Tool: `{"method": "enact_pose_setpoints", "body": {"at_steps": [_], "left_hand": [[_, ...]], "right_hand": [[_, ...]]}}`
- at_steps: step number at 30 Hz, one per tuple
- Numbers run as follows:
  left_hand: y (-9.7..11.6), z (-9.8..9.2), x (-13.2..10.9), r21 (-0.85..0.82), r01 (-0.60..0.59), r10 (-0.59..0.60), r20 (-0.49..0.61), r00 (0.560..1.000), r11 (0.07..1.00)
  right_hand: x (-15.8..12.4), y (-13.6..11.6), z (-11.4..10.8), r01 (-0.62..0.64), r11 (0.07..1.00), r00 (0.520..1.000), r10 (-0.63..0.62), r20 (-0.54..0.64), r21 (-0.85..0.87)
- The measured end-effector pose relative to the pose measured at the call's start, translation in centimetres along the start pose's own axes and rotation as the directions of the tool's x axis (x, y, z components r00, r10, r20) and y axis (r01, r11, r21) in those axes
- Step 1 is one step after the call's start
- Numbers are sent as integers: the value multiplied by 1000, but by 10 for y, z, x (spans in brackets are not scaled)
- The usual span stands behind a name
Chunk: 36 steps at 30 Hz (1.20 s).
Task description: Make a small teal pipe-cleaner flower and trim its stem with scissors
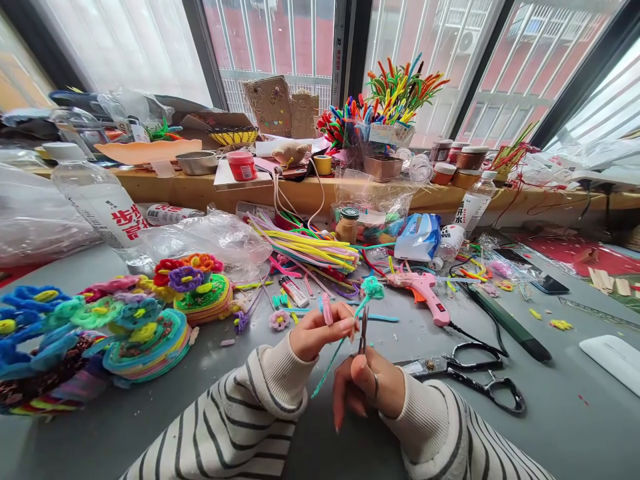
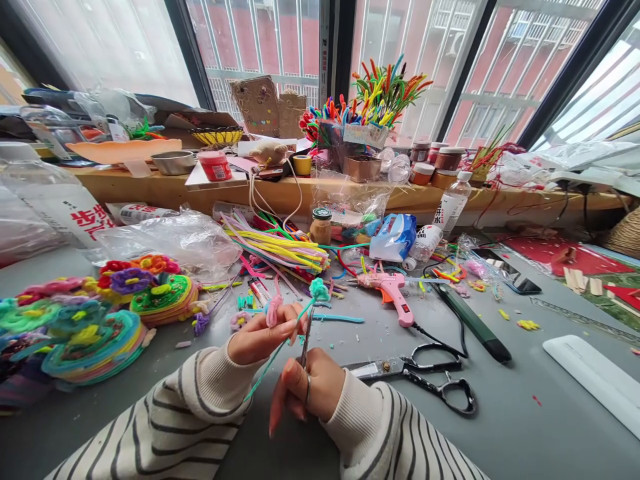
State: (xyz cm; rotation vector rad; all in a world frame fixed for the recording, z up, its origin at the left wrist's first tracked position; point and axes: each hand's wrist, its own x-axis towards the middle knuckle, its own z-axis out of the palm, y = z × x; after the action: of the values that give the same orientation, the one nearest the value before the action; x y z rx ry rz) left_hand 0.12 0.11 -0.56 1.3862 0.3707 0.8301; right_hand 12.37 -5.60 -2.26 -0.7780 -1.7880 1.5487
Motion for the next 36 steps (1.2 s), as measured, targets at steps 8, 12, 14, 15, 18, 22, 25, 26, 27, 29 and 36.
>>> {"method": "enact_pose_setpoints", "body": {"at_steps": [8,12,14,15,18,22,25,26,27,29,36], "left_hand": [[2,1,-1,52,15,-13,-45,999,999],[2,1,-2,28,-6,7,-30,1000,1000],[2,1,-2,17,-6,6,-19,1000,1000],[2,1,-2,14,-3,4,-17,1000,1000],[3,3,-3,11,2,-2,-13,1000,1000],[5,6,-3,2,21,-21,-6,1000,1000],[6,7,-3,8,11,-11,2,1000,1000],[6,7,-4,12,9,-9,3,1000,1000],[6,7,-4,18,10,-10,4,1000,1000],[6,7,-4,33,14,-14,4,1000,999],[10,7,-5,109,22,-25,29,999,994]], "right_hand": [[-1,-8,0,55,998,998,-55,-34,-9],[-1,-6,0,73,997,997,-73,-4,-37],[-1,-4,1,69,996,998,-70,-3,-49],[-1,-3,1,67,996,998,-67,-5,-55],[-1,-1,0,60,995,998,-61,-18,-79],[-1,-1,0,35,993,999,-37,-21,-111],[-1,-2,0,6,992,1000,-7,-8,-128],[-1,-2,0,-3,991,1000,4,2,-136],[-1,-2,0,-10,989,1000,12,9,-145],[-1,-1,0,-17,987,1000,20,14,-158],[-1,0,-2,10,991,1000,-11,-1,-134]]}}
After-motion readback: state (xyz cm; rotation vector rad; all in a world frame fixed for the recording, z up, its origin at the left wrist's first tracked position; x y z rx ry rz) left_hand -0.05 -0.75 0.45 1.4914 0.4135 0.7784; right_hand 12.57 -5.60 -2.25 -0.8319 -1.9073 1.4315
